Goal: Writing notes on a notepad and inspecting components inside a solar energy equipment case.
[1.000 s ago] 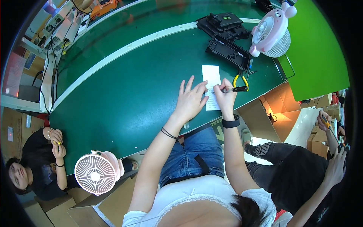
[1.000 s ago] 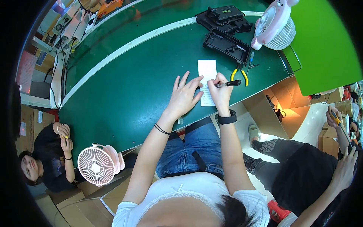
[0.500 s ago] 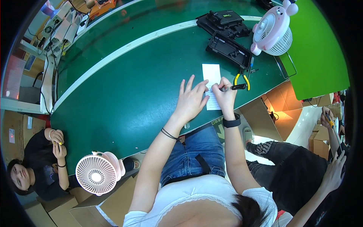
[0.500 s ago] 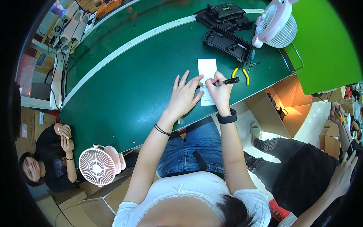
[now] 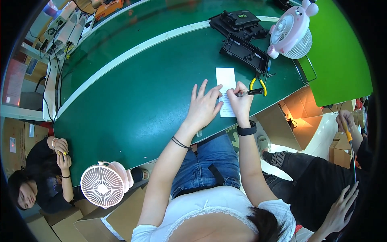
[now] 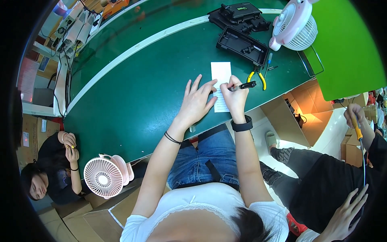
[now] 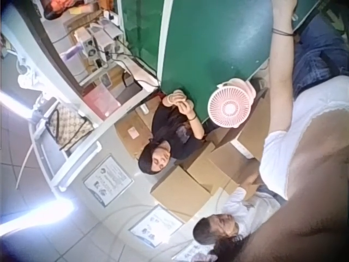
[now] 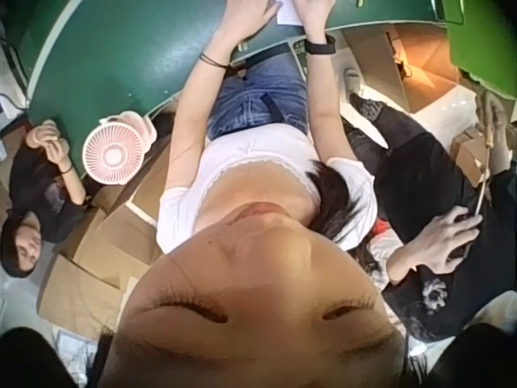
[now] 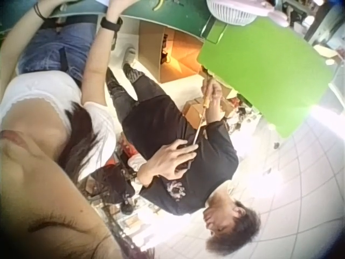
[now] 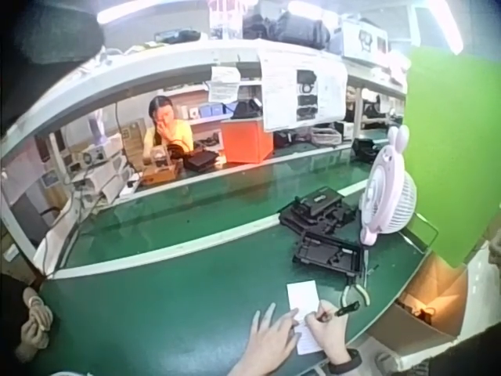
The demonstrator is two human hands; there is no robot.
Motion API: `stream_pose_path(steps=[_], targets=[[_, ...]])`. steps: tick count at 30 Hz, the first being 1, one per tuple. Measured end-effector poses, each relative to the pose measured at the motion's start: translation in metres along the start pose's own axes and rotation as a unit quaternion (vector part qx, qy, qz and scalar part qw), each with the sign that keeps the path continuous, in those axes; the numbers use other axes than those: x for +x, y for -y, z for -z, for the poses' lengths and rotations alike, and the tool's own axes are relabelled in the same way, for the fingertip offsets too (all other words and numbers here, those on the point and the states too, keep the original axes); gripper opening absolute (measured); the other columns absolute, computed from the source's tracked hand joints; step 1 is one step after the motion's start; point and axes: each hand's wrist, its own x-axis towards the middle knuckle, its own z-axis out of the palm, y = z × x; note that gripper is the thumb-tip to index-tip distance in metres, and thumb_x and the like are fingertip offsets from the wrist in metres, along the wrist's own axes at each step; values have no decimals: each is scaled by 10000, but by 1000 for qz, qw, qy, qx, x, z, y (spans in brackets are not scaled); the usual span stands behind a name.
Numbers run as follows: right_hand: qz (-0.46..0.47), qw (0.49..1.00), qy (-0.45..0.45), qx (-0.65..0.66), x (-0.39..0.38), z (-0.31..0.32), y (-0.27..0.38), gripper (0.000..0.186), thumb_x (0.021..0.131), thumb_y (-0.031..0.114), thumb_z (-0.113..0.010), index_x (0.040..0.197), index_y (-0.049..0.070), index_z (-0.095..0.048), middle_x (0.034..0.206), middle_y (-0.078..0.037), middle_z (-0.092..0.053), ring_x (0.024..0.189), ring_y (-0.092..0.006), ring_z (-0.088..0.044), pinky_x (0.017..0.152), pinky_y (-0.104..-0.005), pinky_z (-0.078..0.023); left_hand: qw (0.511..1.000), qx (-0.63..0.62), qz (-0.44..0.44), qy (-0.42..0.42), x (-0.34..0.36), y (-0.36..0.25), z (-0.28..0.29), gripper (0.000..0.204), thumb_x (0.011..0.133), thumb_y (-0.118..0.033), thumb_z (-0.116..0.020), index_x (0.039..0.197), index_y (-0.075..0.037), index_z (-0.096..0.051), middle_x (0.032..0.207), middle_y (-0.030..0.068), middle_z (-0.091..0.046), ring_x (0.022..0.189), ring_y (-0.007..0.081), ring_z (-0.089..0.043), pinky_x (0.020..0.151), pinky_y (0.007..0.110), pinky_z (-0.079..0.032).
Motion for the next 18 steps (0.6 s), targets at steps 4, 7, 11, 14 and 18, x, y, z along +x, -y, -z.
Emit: stream_pose_path(steps=[4,7,11,14,18], targets=[[-14,997,-38,70,1,1,-6,269,748,37,-652,654,24,-400,551,-34,-414,541,-66,-400,489,-263,-341,1000,5,-1,0,0,0,1,422,916,-256,-616,1298,-116,-506,1285,49,-598,1394,376,-346,1147,579,-208],[1,996,-70,60,0,1,-13,269,749,40,-647,659,23,-395,554,-31,-398,547,-65,-388,495,-261,-338,1000,11,-2,4,-1,0,0,401,916,-267,-617,1274,-117,-516,1300,44,-589,1396,379,-342,1148,581,-206],[-10,1000,17,3,7,13,-6,268,764,49,-641,659,24,-395,560,-12,-381,545,-65,-364,489,-263,-312,1000,11,-11,2,-2,0,1,391,909,-286,-629,1246,-115,-527,1324,39,-573,1400,380,-335,1144,588,-208],[-7,1000,-3,28,4,7,-16,270,767,51,-646,662,25,-399,561,-13,-385,548,-61,-366,490,-260,-313,1000,4,-1,20,-1,-1,4,406,903,-308,-640,1237,-107,-527,1341,37,-562,1402,381,-329,1143,593,-207],[10,999,-6,40,1,8,-10,291,788,57,-655,659,32,-396,562,-1,-377,553,-57,-364,491,-253,-314,1000,20,-4,22,-2,-3,4,351,905,-337,-634,1201,-159,-570,1383,27,-527,1406,382,-318,1141,606,-206]])
